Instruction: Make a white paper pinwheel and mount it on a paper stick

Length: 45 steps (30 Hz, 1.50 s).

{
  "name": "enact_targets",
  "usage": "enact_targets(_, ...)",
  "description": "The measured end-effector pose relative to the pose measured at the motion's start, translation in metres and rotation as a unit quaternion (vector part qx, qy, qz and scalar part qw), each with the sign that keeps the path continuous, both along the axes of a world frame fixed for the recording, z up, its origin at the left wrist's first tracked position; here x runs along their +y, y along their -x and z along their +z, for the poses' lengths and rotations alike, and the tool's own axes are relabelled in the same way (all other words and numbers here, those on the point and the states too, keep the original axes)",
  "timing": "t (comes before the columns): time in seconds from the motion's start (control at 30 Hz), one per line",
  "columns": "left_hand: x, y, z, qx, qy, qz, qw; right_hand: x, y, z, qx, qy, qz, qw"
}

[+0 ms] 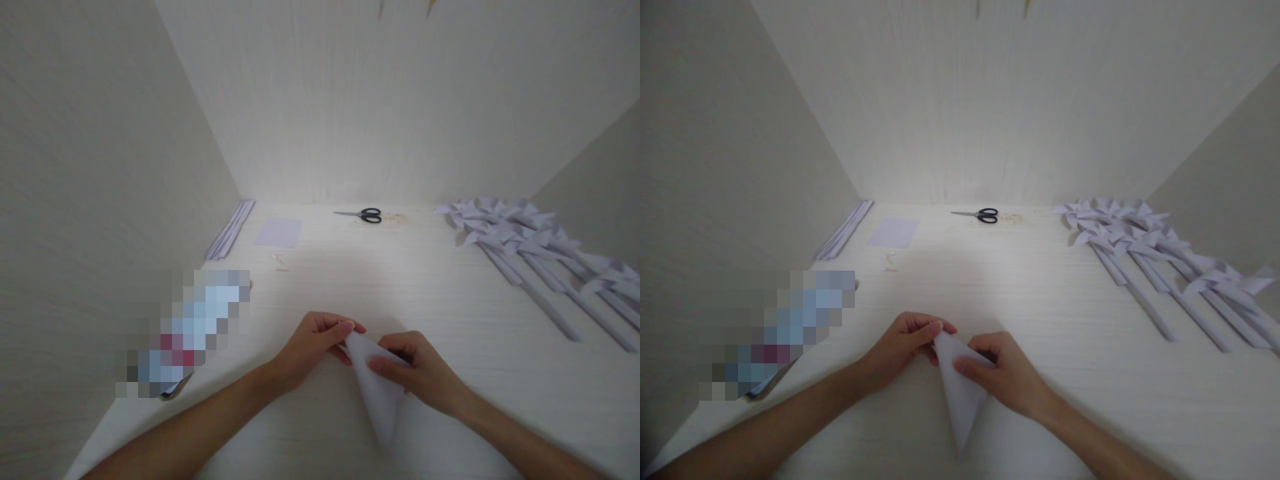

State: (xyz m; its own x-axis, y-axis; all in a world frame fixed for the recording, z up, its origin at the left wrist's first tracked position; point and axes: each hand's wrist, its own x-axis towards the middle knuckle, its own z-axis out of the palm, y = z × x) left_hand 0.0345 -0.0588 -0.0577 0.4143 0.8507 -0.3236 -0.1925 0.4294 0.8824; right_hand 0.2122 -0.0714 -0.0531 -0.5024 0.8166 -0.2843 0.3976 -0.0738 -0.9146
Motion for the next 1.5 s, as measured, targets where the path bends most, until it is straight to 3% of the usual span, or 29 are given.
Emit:
enact_targets(0.33,-0.0004,-0.0003,0.0034,-0.001,0.018,0.010,1.000,-0.0006,-0.0005,-0.0009,-0.004,-0.021,0.002,1.000)
enact_targets(0.8,0.0019,0.0037,0.0064,-0.031,0.056,-0.027,0.998,-0.0007,-0.0001,-0.0017,-0.002,-0.011,-0.001,1.000)
enact_targets(1.07,0.0003,-0.0023,0.0024,0.015,0.017,-0.011,1.000,-0.0011,0.0005,-0.0009,0.022,0.022,0.005,1.000)
enact_targets(1.5,-0.0013,-0.0056,0.0029,-0.002,-0.006,0.030,1.000,-0.0036,0.0044,-0.0070,0.068,0.024,-0.069,0.995)
